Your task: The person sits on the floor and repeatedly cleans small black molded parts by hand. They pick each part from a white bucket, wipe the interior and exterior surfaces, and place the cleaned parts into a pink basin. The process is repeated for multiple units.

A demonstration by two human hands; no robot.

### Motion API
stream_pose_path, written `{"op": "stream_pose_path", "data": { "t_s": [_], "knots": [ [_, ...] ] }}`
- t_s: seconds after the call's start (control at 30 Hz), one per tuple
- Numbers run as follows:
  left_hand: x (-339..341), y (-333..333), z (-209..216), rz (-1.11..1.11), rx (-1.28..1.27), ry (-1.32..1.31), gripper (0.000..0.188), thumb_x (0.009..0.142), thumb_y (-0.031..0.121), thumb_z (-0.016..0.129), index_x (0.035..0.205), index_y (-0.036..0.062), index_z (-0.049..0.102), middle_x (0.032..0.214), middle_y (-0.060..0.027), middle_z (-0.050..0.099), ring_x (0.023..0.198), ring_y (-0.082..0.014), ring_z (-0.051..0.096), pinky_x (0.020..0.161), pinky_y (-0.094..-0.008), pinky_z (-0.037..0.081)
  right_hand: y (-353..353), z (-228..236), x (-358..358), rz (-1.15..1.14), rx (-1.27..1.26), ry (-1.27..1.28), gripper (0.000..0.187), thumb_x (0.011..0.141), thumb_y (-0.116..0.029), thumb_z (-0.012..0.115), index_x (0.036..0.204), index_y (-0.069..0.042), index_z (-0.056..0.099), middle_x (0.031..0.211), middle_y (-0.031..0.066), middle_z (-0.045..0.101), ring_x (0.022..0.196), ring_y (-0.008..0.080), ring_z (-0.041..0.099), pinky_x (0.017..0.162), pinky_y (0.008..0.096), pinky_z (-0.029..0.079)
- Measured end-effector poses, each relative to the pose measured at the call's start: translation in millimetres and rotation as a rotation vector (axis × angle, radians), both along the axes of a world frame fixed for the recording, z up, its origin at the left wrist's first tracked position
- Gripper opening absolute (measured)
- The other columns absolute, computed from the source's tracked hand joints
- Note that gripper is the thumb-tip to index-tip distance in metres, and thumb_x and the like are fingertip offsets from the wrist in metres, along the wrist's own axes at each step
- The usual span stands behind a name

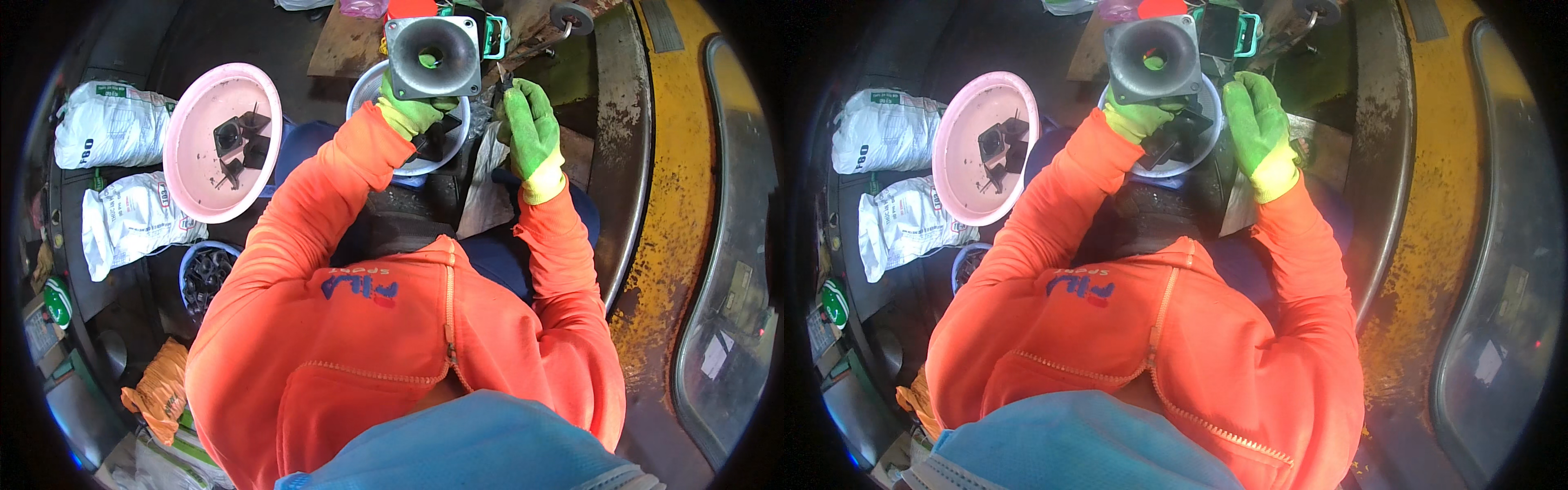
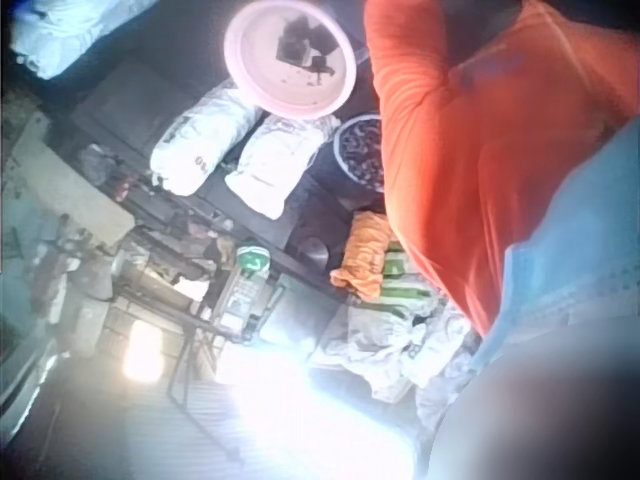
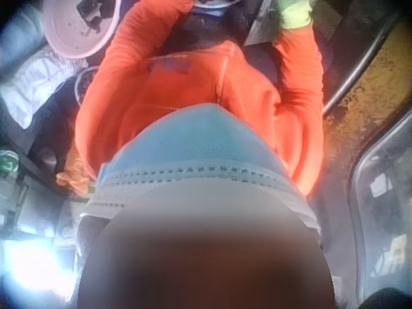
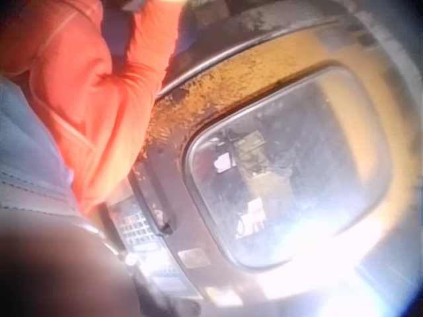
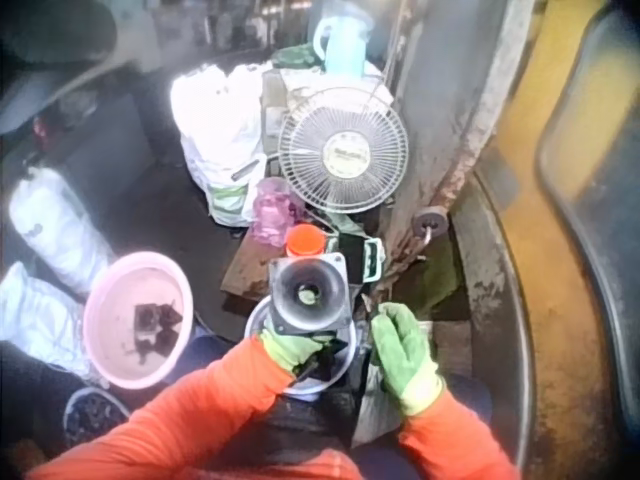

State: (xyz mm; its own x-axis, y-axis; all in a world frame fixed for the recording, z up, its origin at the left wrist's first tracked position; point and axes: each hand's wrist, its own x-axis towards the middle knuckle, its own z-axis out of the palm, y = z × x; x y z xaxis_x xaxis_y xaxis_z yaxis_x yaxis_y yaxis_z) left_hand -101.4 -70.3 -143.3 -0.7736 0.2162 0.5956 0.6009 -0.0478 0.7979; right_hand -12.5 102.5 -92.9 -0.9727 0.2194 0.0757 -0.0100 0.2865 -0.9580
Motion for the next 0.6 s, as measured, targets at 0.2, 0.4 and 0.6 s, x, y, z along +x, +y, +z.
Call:
{"op": "stream_pose_path", "data": {
  "t_s": [0.2,0.4,0.6],
  "knots": [
    [-2.7,-2.6,0.9,0.116,-0.251,0.216,0.049,0.075,0.004,0.07,0.122,0.0069,0.057,0.106,-0.0058,0.064,0.098,-0.0193,0.062,0.078,-0.0307,0.052,-11.8,0.4,-5.4,-0.109,-0.465,-0.047,0.029,0.099,-0.025,0.054,0.116,-0.002,0.058,0.077,0.0,0.056,0.056,0.0057,0.044,0.048,0.0212,0.035],
    [15.1,-0.9,6.3,-0.058,-0.317,0.055,0.044,0.085,0.009,0.067,0.127,0.0061,0.053,0.108,-0.0053,0.064,0.098,-0.0168,0.063,0.074,-0.0318,0.054,-14.4,18.8,-3.0,0.128,-0.503,-0.089,0.035,0.091,-0.028,0.065,0.114,-0.002,0.058,0.079,0.0012,0.058,0.051,0.0052,0.044,0.044,0.0211,0.034],
    [15.2,8.0,27.3,-0.69,0.778,-1.165,0.041,0.088,0.005,0.065,0.127,0.0009,0.056,0.121,-0.0077,0.062,0.107,-0.0145,0.06,0.09,-0.0288,0.05,1.3,32.7,-2.8,-0.119,-0.628,-0.038,0.032,0.088,-0.015,0.062,0.117,0.0,0.06,0.08,0.0012,0.062,0.053,0.0039,0.046,0.045,0.0181,0.035]
  ]
}}
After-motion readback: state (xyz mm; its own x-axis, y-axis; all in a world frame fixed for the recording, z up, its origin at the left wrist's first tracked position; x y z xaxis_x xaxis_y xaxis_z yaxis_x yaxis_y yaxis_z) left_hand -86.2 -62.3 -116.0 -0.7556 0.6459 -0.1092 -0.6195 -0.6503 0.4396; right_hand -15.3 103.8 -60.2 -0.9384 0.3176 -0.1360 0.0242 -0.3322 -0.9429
